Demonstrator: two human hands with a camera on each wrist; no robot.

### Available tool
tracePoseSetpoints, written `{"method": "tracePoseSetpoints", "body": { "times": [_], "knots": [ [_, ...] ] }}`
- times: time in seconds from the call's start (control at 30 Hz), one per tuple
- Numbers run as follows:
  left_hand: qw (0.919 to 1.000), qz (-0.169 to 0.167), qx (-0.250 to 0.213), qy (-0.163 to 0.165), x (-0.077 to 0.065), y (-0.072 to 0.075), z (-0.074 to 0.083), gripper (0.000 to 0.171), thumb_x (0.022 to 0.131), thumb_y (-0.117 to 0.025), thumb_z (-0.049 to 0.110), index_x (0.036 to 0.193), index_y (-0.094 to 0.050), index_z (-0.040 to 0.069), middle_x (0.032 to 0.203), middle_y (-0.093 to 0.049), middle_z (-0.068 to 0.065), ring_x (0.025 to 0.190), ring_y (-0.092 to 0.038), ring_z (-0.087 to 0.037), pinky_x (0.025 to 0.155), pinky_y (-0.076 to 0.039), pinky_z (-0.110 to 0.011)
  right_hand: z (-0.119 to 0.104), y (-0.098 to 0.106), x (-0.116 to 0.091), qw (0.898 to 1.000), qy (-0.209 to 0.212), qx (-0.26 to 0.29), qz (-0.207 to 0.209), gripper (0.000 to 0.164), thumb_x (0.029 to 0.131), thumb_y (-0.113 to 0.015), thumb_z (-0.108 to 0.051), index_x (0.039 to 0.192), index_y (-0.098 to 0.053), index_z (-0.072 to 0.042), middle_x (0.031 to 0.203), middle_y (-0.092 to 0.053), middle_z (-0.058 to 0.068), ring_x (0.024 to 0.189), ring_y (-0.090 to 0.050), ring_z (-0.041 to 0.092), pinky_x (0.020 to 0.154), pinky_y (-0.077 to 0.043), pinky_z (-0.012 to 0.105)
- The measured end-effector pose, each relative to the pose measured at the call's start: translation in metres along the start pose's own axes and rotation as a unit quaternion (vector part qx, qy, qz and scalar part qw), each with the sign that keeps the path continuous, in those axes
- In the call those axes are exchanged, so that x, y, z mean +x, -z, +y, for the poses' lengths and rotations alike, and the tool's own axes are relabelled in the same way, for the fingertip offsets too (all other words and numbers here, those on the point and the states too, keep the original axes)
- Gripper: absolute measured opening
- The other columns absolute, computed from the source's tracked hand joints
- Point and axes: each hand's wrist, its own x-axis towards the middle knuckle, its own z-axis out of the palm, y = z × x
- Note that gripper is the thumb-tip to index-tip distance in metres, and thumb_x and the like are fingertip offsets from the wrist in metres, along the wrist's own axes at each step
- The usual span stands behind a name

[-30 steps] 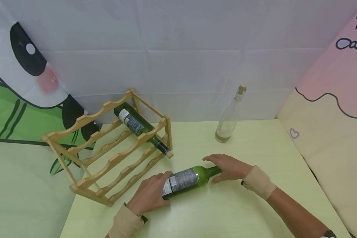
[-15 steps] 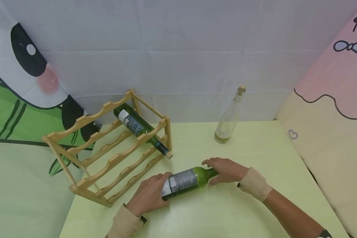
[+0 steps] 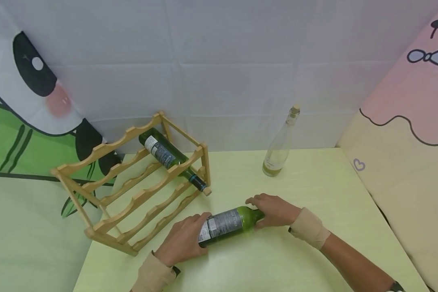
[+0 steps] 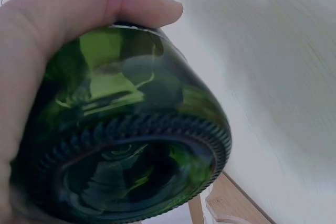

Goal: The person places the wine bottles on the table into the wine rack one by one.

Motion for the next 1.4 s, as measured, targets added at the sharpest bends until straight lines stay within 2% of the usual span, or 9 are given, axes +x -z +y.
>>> {"method": "tracePoseSetpoints", "body": {
  "times": [0.23,0.33,0.47,0.6,0.77,1.03,1.4],
  "knots": [
    [1.0,0.002,0.004,-0.002,0.001,0.0,0.002,0.09,0.059,-0.082,0.036,0.14,-0.049,0.016,0.103,-0.063,-0.001,0.081,-0.059,-0.013,0.062,-0.046,-0.028,-0.001,-0.002,0.004,1.0,-0.006,0.004,-0.003,0.062,0.077,-0.083,-0.036,0.129,-0.06,-0.01,0.105,-0.059,-0.006,0.092,-0.056,0.01,0.076,-0.048,0.027],
    [1.0,0.001,0.003,-0.001,0.001,0.0,0.002,0.089,0.059,-0.082,0.035,0.139,-0.05,0.015,0.101,-0.063,0.0,0.079,-0.058,-0.013,0.061,-0.045,-0.028,-0.001,-0.005,0.005,1.0,-0.008,0.003,-0.008,0.051,0.078,-0.081,-0.03,0.122,-0.063,-0.011,0.102,-0.06,-0.007,0.089,-0.056,0.008,0.074,-0.047,0.027],
    [1.0,0.006,0.001,-0.006,0.0,0.001,0.002,0.088,0.058,-0.083,0.035,0.138,-0.051,0.014,0.097,-0.061,0.002,0.075,-0.054,-0.01,0.059,-0.043,-0.026,-0.001,-0.006,0.006,1.0,-0.002,-0.006,-0.004,0.032,0.078,-0.079,-0.022,0.106,-0.065,-0.014,0.092,-0.06,-0.01,0.079,-0.054,0.007,0.068,-0.045,0.025],
    [0.9999,0.013,0.003,-0.01,0.001,0.001,0.002,0.087,0.057,-0.083,0.034,0.137,-0.052,0.014,0.096,-0.061,0.002,0.074,-0.053,-0.009,0.058,-0.042,-0.025,-0.001,-0.008,0.007,1.0,0.008,-0.013,-0.005,0.021,0.079,-0.079,-0.022,0.094,-0.065,-0.016,0.081,-0.057,-0.013,0.069,-0.051,0.006,0.061,-0.042,0.022],
    [0.9998,0.015,0.007,-0.014,0.001,0.0,0.001,0.088,0.057,-0.083,0.034,0.137,-0.052,0.014,0.097,-0.061,0.002,0.074,-0.053,-0.009,0.059,-0.042,-0.025,0.0,-0.009,0.007,1.0,0.014,-0.007,-0.008,0.017,0.08,-0.079,-0.021,0.091,-0.067,-0.016,0.076,-0.057,-0.015,0.065,-0.05,0.004,0.059,-0.041,0.021],
    [0.9996,0.014,0.01,-0.023,0.002,-0.001,0.0,0.088,0.056,-0.084,0.036,0.136,-0.053,0.015,0.098,-0.062,0.002,0.076,-0.055,-0.01,0.06,-0.043,-0.026,0.0,-0.01,0.004,0.999,0.035,-0.012,-0.005,0.017,0.08,-0.08,-0.023,0.089,-0.068,-0.014,0.077,-0.061,-0.011,0.066,-0.053,0.003,0.06,-0.044,0.021],
    [0.9997,0.01,0.007,-0.021,0.001,-0.003,0.0,0.089,0.056,-0.086,0.035,0.136,-0.052,0.015,0.1,-0.063,0.001,0.077,-0.055,-0.011,0.06,-0.043,-0.027,0.004,-0.013,0.006,0.999,0.039,-0.005,-0.021,0.016,0.08,-0.08,-0.022,0.09,-0.07,-0.014,0.078,-0.061,-0.012,0.067,-0.054,0.002,0.062,-0.045,0.021]
  ]
}}
